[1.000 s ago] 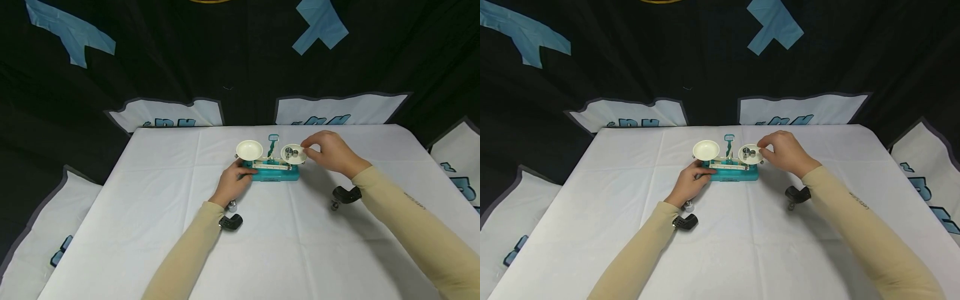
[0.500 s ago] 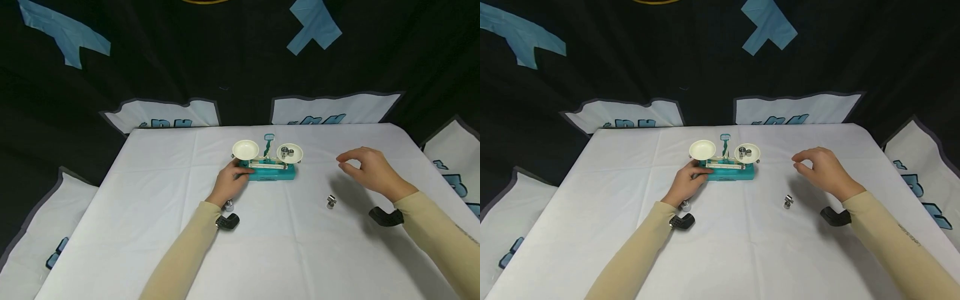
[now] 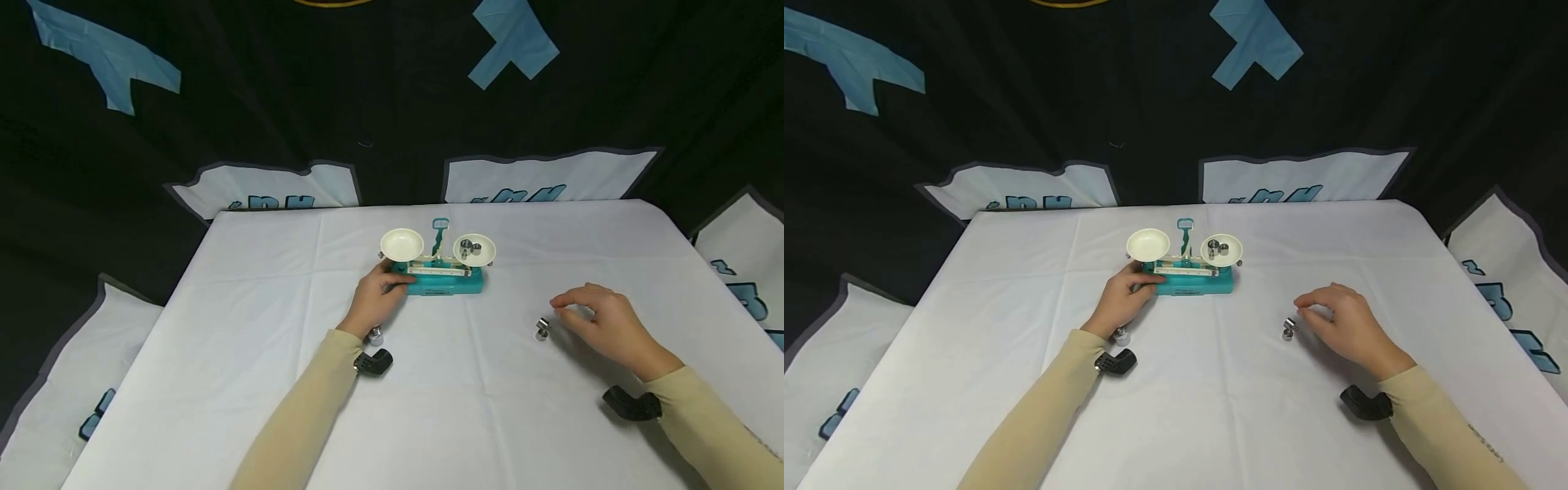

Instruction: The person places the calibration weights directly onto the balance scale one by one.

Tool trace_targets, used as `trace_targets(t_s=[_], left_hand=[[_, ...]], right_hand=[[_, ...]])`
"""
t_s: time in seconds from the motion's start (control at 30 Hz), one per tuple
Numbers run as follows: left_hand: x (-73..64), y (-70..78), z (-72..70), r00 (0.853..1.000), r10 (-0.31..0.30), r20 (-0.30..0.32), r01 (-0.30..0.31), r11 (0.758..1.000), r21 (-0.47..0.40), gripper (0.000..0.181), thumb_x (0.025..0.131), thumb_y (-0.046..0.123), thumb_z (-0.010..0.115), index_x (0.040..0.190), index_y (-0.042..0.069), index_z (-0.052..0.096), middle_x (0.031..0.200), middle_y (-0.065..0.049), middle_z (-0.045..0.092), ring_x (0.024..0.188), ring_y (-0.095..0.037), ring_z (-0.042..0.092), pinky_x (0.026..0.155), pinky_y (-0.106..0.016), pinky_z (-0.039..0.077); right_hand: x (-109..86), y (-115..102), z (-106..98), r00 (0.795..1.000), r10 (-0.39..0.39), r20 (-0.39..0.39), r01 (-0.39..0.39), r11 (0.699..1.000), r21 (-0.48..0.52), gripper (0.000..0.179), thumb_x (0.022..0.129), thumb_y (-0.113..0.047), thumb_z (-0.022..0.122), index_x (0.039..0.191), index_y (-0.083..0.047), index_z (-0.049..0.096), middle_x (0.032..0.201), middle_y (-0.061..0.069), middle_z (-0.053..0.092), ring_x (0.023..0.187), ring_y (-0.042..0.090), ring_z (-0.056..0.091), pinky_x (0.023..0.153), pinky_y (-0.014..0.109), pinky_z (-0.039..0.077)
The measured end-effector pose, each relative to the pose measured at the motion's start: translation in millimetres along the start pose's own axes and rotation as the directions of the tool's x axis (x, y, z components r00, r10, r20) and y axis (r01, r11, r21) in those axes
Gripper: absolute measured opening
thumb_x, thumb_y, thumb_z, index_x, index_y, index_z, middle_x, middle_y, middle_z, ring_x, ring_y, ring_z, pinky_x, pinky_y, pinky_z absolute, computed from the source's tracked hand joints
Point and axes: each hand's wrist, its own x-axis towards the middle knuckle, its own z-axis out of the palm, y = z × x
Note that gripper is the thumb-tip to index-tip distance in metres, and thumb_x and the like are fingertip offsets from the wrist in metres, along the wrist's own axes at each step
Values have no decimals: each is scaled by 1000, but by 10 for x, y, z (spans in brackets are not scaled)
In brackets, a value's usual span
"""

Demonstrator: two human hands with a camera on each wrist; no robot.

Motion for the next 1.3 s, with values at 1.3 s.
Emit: trace_targets(t_s=[1.3], left_hand=[[-20, 33, -7, 1000, 4, 4, -4, 1000, 10, 22, 94, 10, 65, 110, 5, 79, 159, -22, 43, 150, -38, 39, 122, -52, 35]], right_hand=[[-208, -47, 285, 996, 42, 83, -50, 994, 94, 21, 75, 3, 85, 91, -10, 80, 90, 2, 79, 88, 1, 69, 75, 2, 47]])
